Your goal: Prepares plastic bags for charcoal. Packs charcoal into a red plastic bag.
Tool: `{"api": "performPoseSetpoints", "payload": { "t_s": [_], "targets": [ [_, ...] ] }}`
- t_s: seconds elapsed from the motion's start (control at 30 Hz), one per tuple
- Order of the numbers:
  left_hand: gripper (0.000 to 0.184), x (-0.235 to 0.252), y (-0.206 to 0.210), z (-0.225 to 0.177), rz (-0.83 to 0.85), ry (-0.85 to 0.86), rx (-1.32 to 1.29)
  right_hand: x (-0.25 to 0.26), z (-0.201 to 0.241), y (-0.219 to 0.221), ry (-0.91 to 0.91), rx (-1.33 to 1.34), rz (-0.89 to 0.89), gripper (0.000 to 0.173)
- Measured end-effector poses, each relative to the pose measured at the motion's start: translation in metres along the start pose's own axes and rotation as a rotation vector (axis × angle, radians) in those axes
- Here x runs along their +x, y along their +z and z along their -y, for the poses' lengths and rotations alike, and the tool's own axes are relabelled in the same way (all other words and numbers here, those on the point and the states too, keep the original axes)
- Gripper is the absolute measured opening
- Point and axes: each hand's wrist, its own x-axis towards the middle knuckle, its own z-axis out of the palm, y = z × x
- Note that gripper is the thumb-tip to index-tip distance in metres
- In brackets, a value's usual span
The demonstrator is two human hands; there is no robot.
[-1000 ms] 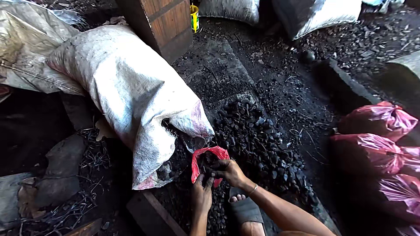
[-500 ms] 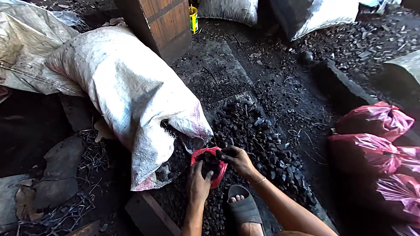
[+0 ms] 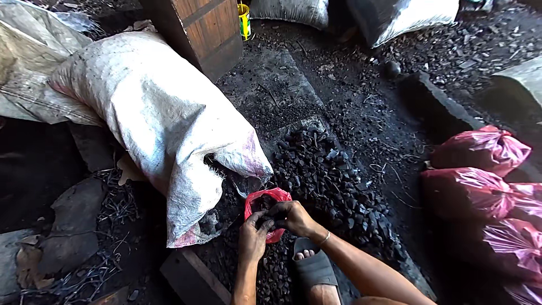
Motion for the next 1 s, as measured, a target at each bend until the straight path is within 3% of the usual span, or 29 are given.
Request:
{"api": "performPoseSetpoints", "payload": {
  "t_s": [0.2, 0.4, 0.57, 0.67, 0.9, 1.0],
  "targets": [
    [0.024, 0.0, 0.014, 0.009, -0.195, 0.016, 0.168, 0.001, -0.013, 0.006, 0.114, -0.035, -0.165, 0.023],
    [0.038, 0.011, 0.012, 0.009, -0.192, -0.038, 0.346, 0.013, -0.003, -0.028, 0.304, -0.206, -0.132, 0.03],
    [0.056, 0.035, 0.008, 0.004, -0.136, -0.031, 0.59, 0.013, -0.002, -0.031, 0.286, -0.317, -0.129, 0.033],
    [0.046, 0.036, -0.003, -0.001, -0.229, 0.031, 0.698, 0.008, -0.003, -0.027, 0.266, -0.342, -0.148, 0.034],
    [0.056, 0.022, -0.015, 0.039, 0.109, -0.25, 0.762, 0.02, 0.007, 0.001, 0.209, -0.459, 0.006, 0.038],
    [0.049, 0.019, -0.014, 0.034, 0.004, -0.197, 0.776, 0.033, 0.009, 0.025, 0.176, -0.506, 0.105, 0.037]
  ]
}}
